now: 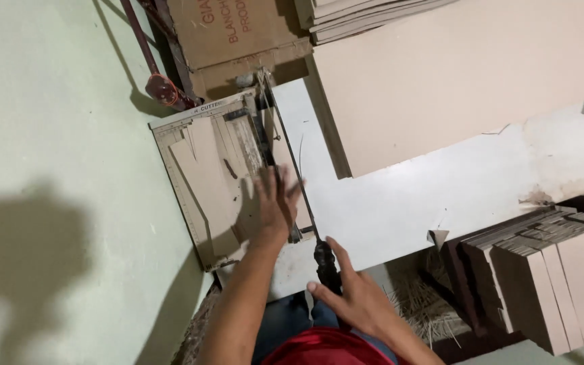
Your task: The person uses a manual paper cutter to trim large sheets of beige paper. They place each sheet on the cutter's base, align it against the guide, and pull down the lever to make the cut. The person repeats this process for multiple sheets throughout the video.
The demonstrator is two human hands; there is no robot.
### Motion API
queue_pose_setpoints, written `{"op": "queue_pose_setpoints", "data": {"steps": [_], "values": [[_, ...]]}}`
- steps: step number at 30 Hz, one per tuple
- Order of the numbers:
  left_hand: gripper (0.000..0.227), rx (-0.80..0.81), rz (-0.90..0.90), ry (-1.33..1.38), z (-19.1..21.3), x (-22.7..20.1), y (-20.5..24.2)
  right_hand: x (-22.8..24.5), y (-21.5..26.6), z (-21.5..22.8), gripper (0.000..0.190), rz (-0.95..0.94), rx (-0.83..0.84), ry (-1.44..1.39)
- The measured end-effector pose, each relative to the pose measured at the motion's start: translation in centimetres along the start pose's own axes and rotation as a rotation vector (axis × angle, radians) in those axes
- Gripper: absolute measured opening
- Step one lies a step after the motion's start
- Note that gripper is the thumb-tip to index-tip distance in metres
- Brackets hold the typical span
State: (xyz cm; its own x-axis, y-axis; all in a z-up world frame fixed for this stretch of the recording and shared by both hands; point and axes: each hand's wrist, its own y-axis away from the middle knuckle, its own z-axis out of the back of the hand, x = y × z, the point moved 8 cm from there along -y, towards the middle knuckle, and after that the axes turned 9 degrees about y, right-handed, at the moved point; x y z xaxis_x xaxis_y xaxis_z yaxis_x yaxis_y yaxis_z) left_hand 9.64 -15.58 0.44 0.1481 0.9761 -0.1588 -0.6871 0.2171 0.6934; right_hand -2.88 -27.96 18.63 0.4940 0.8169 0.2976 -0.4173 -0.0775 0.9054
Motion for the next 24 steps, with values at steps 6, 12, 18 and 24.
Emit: {"op": "queue_pose_setpoints", "data": {"steps": [6, 12, 18, 24], "values": [[0.058, -0.031, -0.426, -0.519, -4.8, -4.0, 0.5, 0.1, -0.9, 0.7, 0.076, 0.269, -0.143, 0.101], [0.023, -0.478, -0.640, 0.087, -3.8, -0.7, 9.6, 0.2, 0.9, 1.5, 0.071, 0.299, -0.117, 0.076], [0.033, -0.759, -0.402, 0.462, -2.6, 4.1, 16.0, -3.0, 0.3, 1.8, 0.068, 0.280, -0.101, 0.080], [0.009, -1.294, -0.264, 0.806, 10.6, 7.6, 22.5, -8.4, -0.3, 2.7, 0.073, 0.101, -0.152, 0.052]]}}
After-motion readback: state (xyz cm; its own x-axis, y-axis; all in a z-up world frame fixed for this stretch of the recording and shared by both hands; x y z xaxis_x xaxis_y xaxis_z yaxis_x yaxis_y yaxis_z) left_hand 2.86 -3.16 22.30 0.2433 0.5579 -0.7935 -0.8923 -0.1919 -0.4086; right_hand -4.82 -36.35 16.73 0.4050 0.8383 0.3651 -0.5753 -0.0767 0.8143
